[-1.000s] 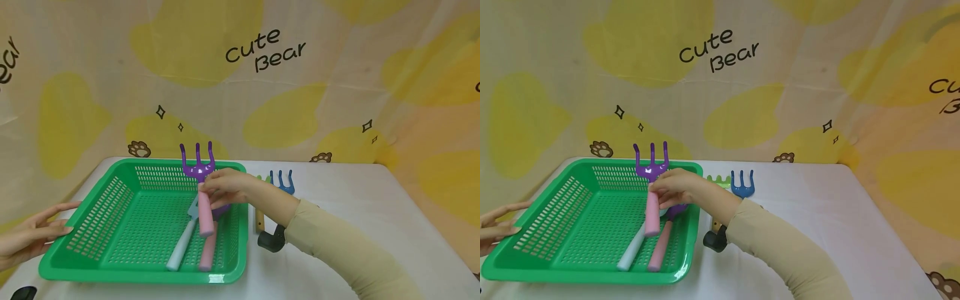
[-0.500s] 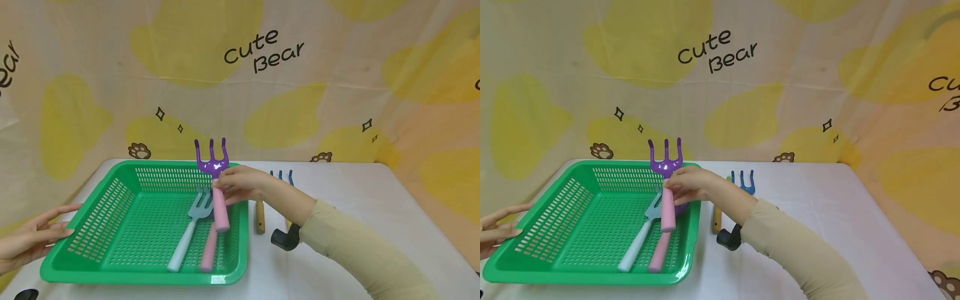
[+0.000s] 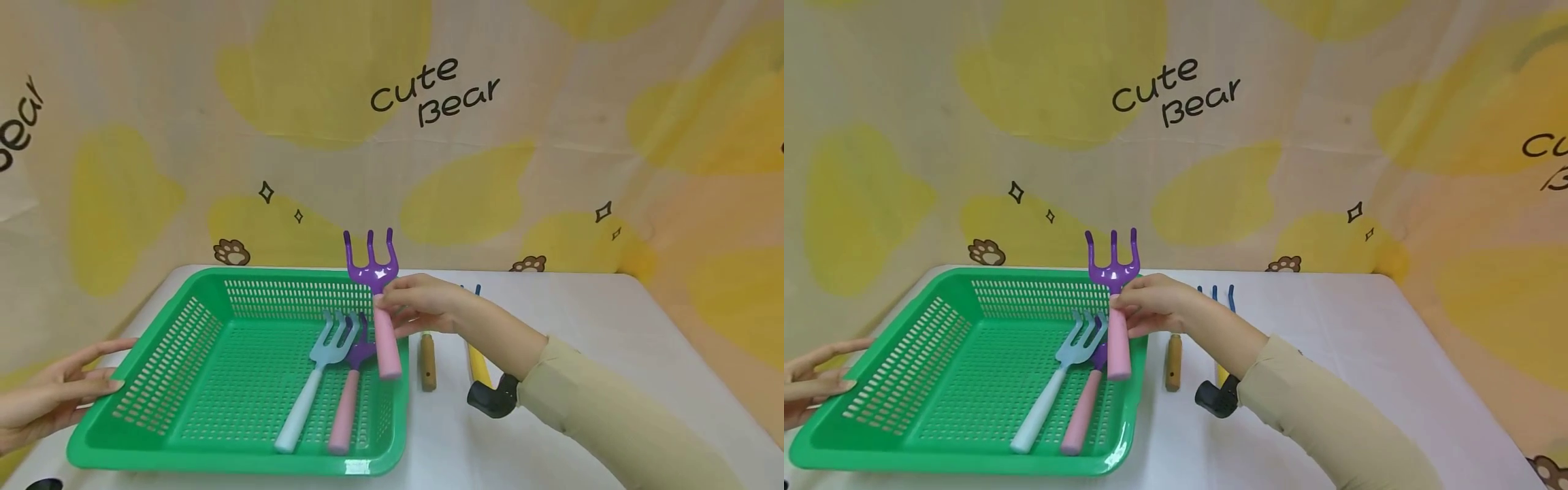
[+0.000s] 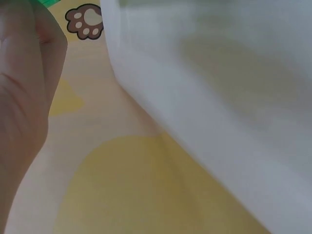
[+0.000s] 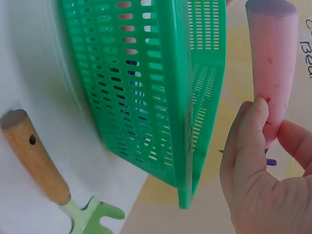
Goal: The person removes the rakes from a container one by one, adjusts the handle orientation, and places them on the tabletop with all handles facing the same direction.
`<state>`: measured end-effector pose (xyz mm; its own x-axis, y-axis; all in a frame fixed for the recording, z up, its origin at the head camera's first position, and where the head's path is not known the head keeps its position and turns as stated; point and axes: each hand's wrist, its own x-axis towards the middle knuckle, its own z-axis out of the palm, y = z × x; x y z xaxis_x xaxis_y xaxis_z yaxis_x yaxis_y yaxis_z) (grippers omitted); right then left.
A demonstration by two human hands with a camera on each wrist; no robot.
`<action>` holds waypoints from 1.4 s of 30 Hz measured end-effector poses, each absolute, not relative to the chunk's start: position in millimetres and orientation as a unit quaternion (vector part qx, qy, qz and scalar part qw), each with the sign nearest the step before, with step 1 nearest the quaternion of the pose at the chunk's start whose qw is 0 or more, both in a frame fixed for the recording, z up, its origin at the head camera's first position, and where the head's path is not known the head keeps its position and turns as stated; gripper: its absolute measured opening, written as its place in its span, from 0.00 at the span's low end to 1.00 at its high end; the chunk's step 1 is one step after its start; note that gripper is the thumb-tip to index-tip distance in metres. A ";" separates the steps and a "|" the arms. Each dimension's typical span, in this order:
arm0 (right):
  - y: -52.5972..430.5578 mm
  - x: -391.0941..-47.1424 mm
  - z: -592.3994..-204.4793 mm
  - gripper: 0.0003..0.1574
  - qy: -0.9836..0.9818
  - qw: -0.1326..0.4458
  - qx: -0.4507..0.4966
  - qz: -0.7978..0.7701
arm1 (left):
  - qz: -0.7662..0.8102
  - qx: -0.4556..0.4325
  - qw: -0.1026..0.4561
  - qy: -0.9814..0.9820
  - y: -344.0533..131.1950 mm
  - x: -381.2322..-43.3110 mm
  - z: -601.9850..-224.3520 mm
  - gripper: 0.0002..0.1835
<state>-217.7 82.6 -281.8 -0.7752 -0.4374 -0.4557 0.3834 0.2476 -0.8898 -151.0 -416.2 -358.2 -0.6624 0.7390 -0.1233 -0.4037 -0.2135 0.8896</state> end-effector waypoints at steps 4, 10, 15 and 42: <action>90.1 -215.4 -281.4 0.19 0.724 0.327 -0.019 -0.607 | 0.764 0.168 0.385 0.490 -413.0 -150.7 -360.0 0.35; 99.1 -212.7 -276.0 0.19 0.727 0.322 -0.034 -0.606 | 0.768 0.168 0.382 0.485 -415.2 -149.9 -360.2 0.37; 105.9 -211.5 -273.8 0.21 0.727 0.320 -0.039 -0.606 | 0.770 0.168 0.390 0.476 -416.6 -149.6 -360.2 0.37; 143.1 -211.8 -276.0 0.22 0.728 0.305 -0.038 -0.613 | 0.763 0.166 0.391 0.486 -421.1 -153.3 -363.2 0.37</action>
